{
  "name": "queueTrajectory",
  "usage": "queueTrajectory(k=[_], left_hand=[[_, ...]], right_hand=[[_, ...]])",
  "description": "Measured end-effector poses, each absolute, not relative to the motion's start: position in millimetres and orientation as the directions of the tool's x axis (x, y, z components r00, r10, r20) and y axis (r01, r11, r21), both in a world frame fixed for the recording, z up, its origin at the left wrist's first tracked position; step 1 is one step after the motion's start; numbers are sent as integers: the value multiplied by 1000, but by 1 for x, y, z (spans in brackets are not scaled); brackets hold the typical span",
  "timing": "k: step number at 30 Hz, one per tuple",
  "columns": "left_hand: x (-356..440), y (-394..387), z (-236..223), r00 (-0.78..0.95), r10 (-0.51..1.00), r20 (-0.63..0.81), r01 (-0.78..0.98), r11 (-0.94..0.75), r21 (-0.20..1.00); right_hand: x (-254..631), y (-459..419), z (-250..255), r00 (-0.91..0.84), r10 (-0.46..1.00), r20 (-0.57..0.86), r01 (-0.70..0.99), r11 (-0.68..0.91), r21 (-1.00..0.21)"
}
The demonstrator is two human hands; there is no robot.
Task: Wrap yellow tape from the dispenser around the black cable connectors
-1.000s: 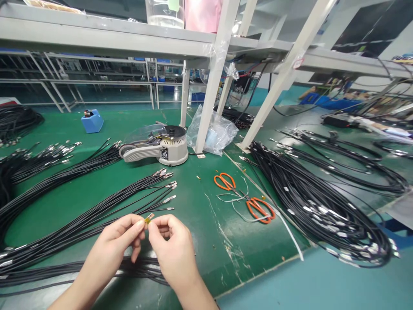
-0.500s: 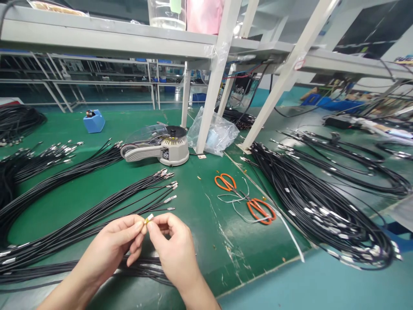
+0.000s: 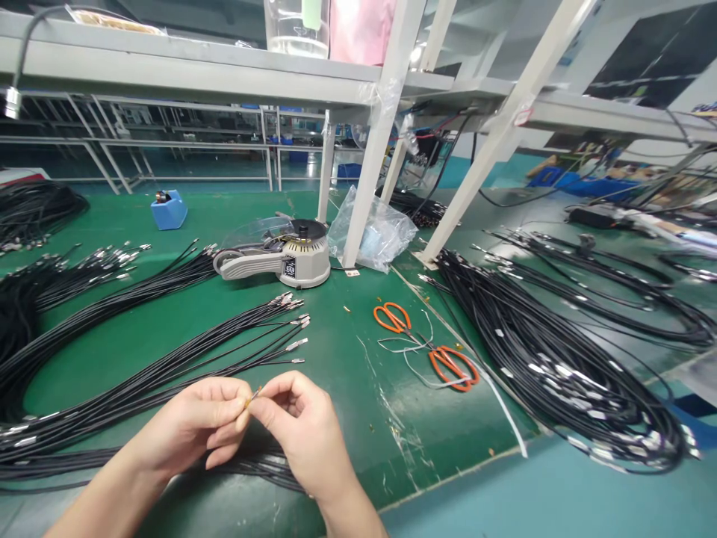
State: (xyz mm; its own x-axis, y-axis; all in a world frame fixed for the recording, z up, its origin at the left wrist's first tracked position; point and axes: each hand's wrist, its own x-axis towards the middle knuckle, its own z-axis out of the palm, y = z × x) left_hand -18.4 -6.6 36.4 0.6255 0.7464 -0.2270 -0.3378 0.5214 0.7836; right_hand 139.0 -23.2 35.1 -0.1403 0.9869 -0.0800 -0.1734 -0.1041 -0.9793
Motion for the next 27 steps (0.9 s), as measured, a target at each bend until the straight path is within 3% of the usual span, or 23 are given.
queueTrajectory(k=[7,10,13,15,20,27], left_hand=[[-21,-7,35,727,638,-252,-273,606,748],[-16,-8,37,628,723,-288,-208,512,833],[-9,-10,40,356,905,-235,-23,259,966],[-6,-10,41,245,948,-203,67,192,979],[-8,-9,40,263,926,-273,-63,298,952],[-10,-7,40,318,898,-304,-159,367,917]], right_hand=[[141,-20,28,-241,952,189,-216,137,-967],[139,-18,25,-161,959,233,-141,212,-967],[137,-15,25,-38,977,208,-54,205,-977],[139,-13,27,-14,987,157,-29,157,-987],[151,-7,31,-60,996,60,-11,60,-998],[147,-7,30,-116,992,50,-51,44,-998]])
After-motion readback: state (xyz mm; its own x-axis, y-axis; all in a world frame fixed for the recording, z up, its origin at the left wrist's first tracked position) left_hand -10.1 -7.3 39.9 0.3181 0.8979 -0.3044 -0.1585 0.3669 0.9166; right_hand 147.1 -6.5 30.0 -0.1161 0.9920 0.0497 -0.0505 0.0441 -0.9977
